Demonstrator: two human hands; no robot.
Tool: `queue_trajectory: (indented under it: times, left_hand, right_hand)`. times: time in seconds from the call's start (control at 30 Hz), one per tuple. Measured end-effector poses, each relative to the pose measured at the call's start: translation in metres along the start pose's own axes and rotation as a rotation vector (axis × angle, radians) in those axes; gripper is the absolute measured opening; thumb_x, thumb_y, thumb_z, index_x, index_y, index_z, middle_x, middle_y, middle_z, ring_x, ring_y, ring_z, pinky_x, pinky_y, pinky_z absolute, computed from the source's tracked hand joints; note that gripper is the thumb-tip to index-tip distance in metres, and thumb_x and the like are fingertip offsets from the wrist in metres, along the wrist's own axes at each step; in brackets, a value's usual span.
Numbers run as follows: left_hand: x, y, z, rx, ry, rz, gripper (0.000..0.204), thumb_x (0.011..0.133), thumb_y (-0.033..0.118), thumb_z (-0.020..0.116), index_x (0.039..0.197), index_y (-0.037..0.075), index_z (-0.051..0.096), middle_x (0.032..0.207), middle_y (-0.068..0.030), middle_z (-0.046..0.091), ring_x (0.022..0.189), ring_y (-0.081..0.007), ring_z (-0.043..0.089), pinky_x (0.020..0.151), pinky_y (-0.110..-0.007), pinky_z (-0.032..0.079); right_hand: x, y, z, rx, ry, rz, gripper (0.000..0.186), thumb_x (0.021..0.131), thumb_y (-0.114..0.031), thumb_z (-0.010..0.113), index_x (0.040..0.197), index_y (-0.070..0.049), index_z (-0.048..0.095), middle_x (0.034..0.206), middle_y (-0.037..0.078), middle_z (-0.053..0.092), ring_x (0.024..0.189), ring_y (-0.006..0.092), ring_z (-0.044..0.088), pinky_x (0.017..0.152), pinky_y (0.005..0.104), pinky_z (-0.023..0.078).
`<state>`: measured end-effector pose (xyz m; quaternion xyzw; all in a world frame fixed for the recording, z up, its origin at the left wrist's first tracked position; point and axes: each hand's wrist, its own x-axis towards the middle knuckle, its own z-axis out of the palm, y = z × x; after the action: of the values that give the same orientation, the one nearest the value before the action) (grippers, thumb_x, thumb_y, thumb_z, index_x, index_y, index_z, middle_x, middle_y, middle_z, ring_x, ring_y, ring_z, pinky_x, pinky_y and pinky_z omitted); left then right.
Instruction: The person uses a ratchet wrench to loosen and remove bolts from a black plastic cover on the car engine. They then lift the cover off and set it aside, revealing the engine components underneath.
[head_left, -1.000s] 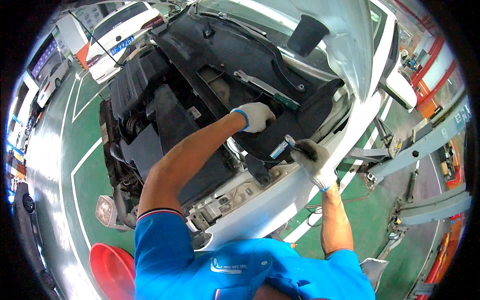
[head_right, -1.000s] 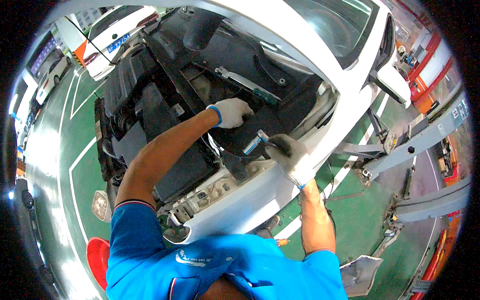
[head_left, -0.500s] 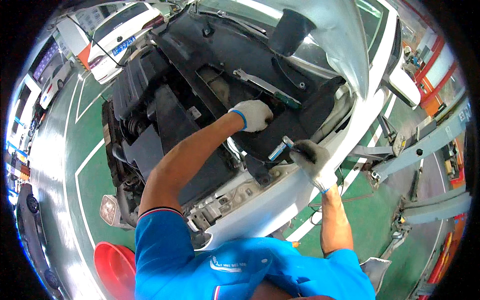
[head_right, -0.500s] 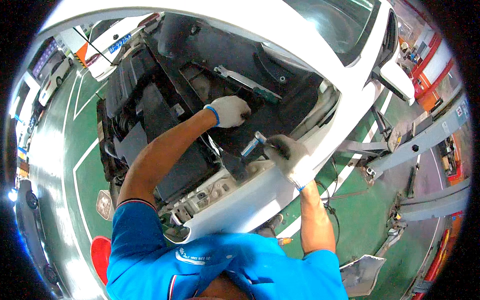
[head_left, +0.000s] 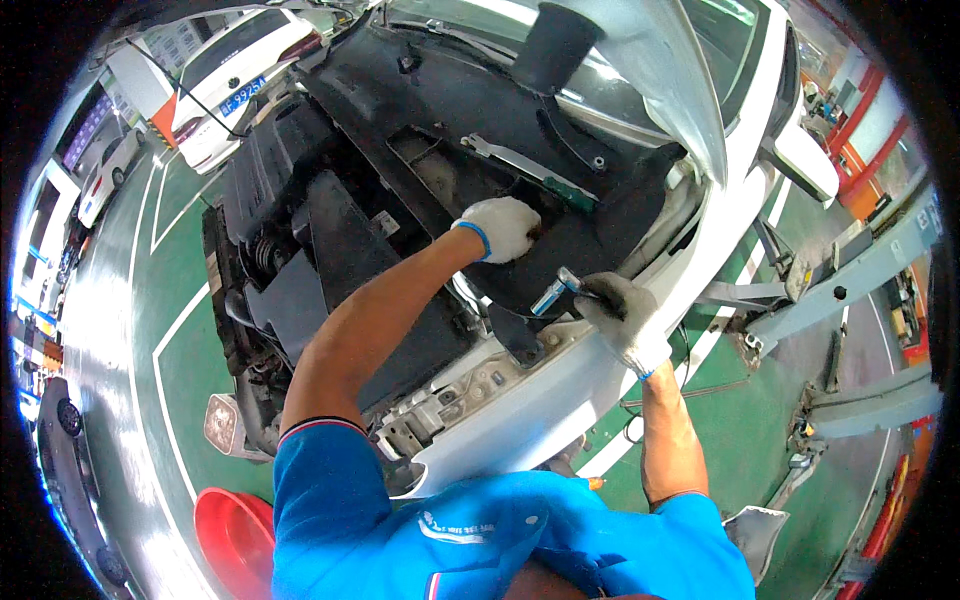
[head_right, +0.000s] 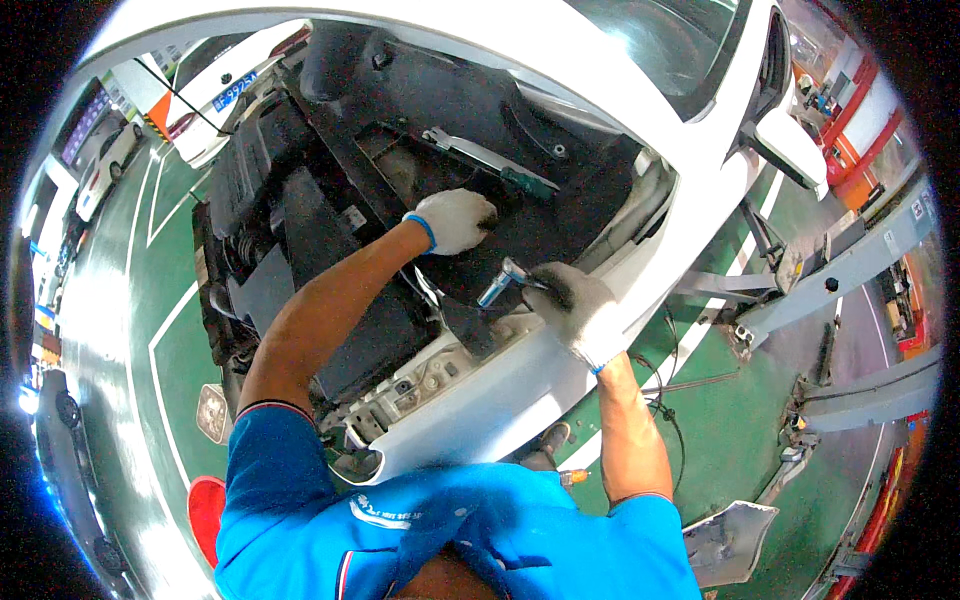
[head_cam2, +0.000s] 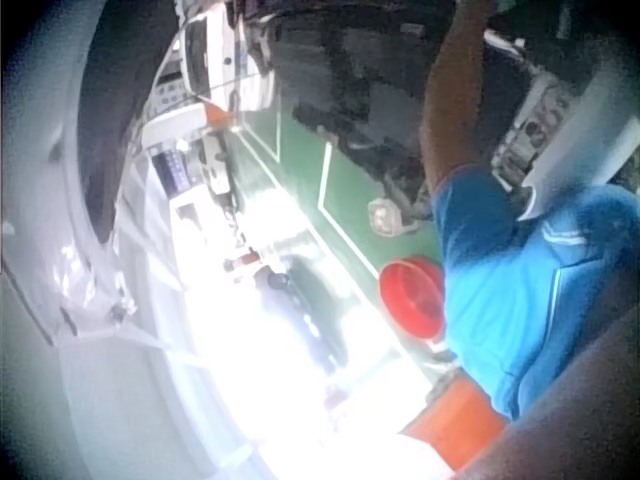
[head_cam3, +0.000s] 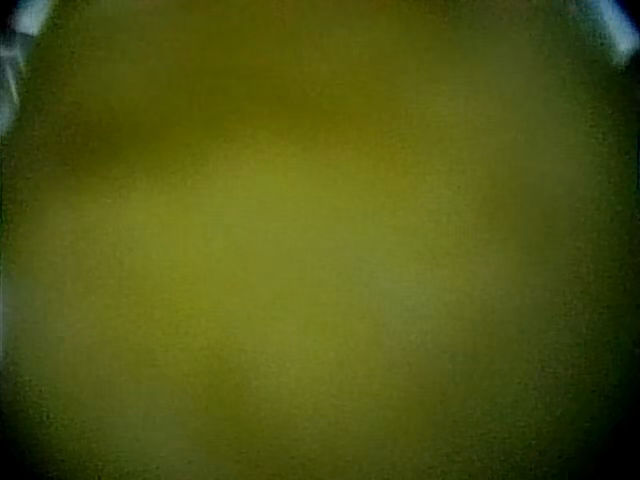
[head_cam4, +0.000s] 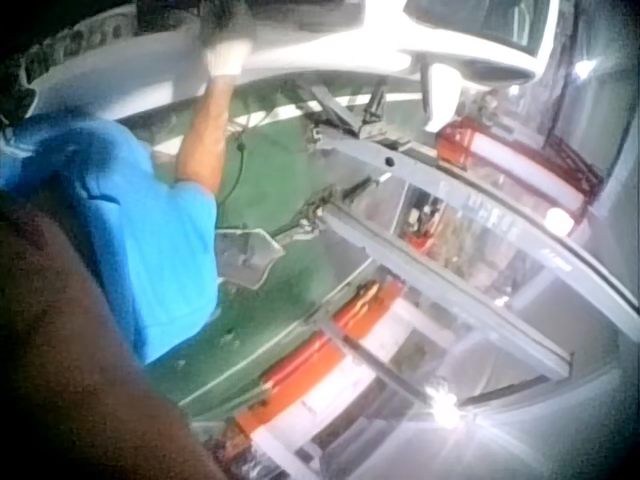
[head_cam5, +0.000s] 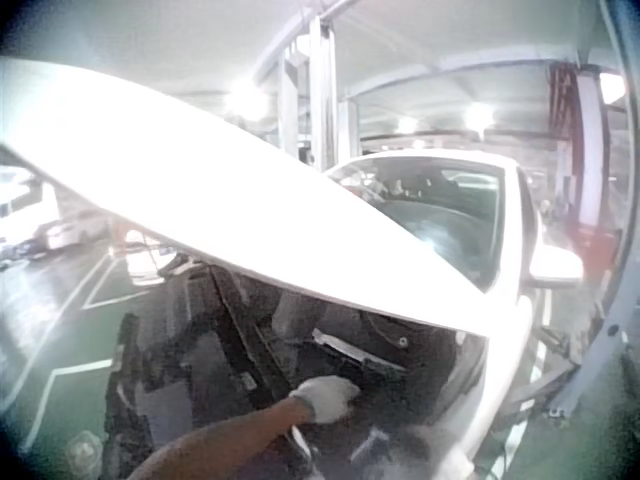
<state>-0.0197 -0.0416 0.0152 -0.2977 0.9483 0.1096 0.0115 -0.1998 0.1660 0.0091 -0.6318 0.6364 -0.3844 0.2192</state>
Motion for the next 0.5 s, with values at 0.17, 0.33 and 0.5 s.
queue_trajectory:
  times: [0.17, 0.33, 0.5]
  left_hand:
    - [-0.003, -0.006, -0.016, -0.057, 0.047, 0.134, 0.036, 0.086, 0.026, 0.063, 0.114, 0.005, 0.072, 0.112, -0.0205, 0.071, 0.109, -0.0402, 0.066, 0.097, -0.049, 0.052]
    - [-0.001, -0.052, -0.077, -0.09, 0.401, -0.052, 0.036, 0.085, 0.03, 0.068, 0.111, 0.005, 0.073, 0.109, -0.0206, 0.072, 0.105, -0.0401, 0.068, 0.095, -0.046, 0.053]
    - [0.015, -0.153, -0.082, -0.24, 0.626, -0.445, 0.038, 0.083, 0.029, 0.069, 0.113, 0.006, 0.074, 0.11, -0.0202, 0.073, 0.107, -0.0396, 0.068, 0.095, -0.046, 0.053]
  right_hand:
    - [-0.001, -0.003, -0.001, -0.046, 0.006, -0.017, 0.027, 0.089, -0.021, 0.076, 0.112, -0.007, 0.072, 0.103, 0.017, 0.074, 0.094, 0.0331, 0.073, 0.082, 0.0387, 0.057]
    - [-0.001, 0.004, -0.001, -0.026, 0.036, -0.026, 0.028, 0.09, -0.022, 0.076, 0.113, -0.007, 0.072, 0.102, 0.016, 0.075, 0.092, 0.0323, 0.074, 0.081, 0.0385, 0.058]
    - [0.0, -0.002, 0.004, 0.019, 0.009, -0.022, 0.029, 0.089, -0.024, 0.076, 0.112, -0.007, 0.071, 0.099, 0.015, 0.075, 0.089, 0.0314, 0.074, 0.078, 0.0388, 0.058]
